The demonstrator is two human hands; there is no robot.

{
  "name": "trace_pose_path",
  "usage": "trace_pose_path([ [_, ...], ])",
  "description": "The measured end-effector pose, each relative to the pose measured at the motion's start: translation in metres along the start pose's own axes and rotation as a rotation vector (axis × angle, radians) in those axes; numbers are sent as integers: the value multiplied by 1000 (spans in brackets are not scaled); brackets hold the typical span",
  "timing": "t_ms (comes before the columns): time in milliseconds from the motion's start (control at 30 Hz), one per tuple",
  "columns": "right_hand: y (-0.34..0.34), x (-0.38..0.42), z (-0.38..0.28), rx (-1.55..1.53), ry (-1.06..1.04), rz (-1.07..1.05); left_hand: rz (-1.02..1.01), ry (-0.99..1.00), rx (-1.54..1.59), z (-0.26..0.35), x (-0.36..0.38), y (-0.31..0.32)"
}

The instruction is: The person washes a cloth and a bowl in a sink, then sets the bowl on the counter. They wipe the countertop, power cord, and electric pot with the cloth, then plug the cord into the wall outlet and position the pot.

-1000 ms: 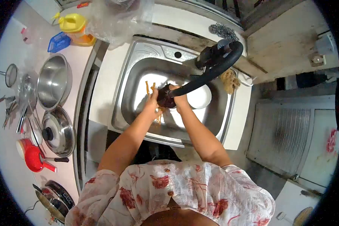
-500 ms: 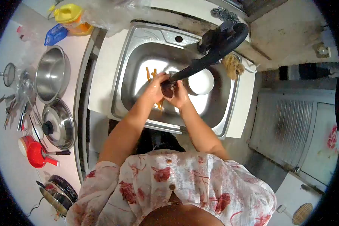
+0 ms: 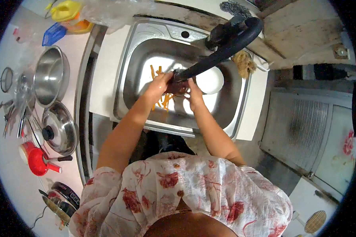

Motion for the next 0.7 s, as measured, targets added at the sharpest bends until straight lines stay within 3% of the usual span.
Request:
trace_pose_path([
  [67, 5, 4, 12, -174, 294, -146, -10, -161, 12, -9, -7, 9],
  [100, 9, 5, 8, -202, 212, -204, -33, -169, -375, 19, 6, 13],
  [133, 5, -4, 12, -206, 218, -206, -31, -175, -378, 29, 10, 12],
  [200, -13, -33, 25, 146, -11, -172, 17, -158, -542, 39, 14, 6],
  [233, -15, -36, 22, 217, -162, -94, 138, 157, -473, 26, 9, -6],
  [267, -23, -36, 20, 224, -127, -5, 123, 41, -26, 4, 3, -16],
  [333, -9, -6, -7, 60, 36, -32, 107, 21, 88, 14, 11, -13],
  [400, 6, -7, 2, -55, 68, -158, 104, -5, -66, 3, 7, -4],
  [433, 15, -7, 3, -3, 5, -268, 57, 24, 115, 2, 7, 3],
  [533, 18, -14, -1, 88, -174, -149, 120, -20, 256, 12, 10, -4],
  [600, 11, -12, -7, -144, -92, -196, 75, 11, 402, 5, 8, -13],
  [667, 7, -8, -7, -429, 29, -217, 154, -34, 470, -8, 6, -20],
  [700, 9, -6, -7, -428, 28, -218, 165, -70, 618, -12, 6, -17],
])
Point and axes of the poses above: each hand's wrist, its own x-axis away from the middle knuckle, its own y-axis out of the palm, z = x × y, the point moved 2 cm from there along -x, towards the middle knuckle, and after that the axes turned 1 degree about -y, right-handed, at the moved point
